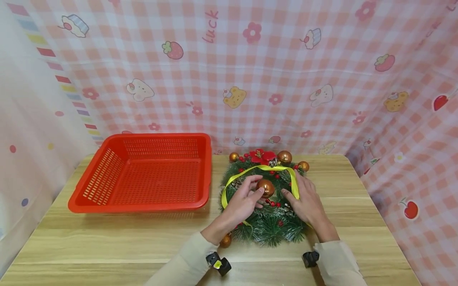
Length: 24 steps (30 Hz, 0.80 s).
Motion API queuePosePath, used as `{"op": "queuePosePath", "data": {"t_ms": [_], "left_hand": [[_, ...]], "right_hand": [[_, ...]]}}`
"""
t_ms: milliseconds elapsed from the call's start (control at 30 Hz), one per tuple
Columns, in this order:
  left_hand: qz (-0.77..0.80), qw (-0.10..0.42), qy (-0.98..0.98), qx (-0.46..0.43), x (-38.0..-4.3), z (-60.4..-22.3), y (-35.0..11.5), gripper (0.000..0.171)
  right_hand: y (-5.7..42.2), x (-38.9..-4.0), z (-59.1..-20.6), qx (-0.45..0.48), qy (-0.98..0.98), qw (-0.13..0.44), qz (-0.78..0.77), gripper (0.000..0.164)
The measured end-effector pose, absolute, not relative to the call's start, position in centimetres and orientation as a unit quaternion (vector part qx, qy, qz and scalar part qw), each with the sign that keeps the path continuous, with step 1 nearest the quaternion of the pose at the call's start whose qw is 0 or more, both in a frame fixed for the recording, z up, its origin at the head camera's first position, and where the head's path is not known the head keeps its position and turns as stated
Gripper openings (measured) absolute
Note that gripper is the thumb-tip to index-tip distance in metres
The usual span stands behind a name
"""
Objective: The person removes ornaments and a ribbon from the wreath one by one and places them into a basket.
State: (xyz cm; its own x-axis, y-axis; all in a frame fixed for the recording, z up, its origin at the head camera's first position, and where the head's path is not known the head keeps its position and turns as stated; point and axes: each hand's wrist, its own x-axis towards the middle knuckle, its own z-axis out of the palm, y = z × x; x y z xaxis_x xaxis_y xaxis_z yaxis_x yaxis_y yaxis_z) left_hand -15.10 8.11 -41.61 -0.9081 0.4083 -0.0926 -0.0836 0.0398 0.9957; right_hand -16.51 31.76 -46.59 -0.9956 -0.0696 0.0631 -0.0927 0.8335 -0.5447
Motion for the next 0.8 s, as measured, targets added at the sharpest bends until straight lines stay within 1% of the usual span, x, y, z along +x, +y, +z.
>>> {"op": "queuePosePath", "data": {"t_ms": [433, 633, 800], "left_hand": [[0.717, 0.164, 0.666, 0.122, -15.80, -41.77, 7.85, 0.037], [0.698, 0.159, 0.689, 0.111, -15.61, -41.90, 7.59, 0.038], [0.658, 0.156, 0.731, 0.086, -15.05, -41.56, 7.50, 0.040]], "right_hand": [[31.66, -16.52, -46.62, 0.047, -0.956, 0.022, 0.289, 0.078], [31.63, -16.45, -46.64, 0.049, -0.956, 0.023, 0.290, 0.079], [31.75, -16.33, -46.50, 0.048, -0.955, 0.024, 0.291, 0.079]]}}
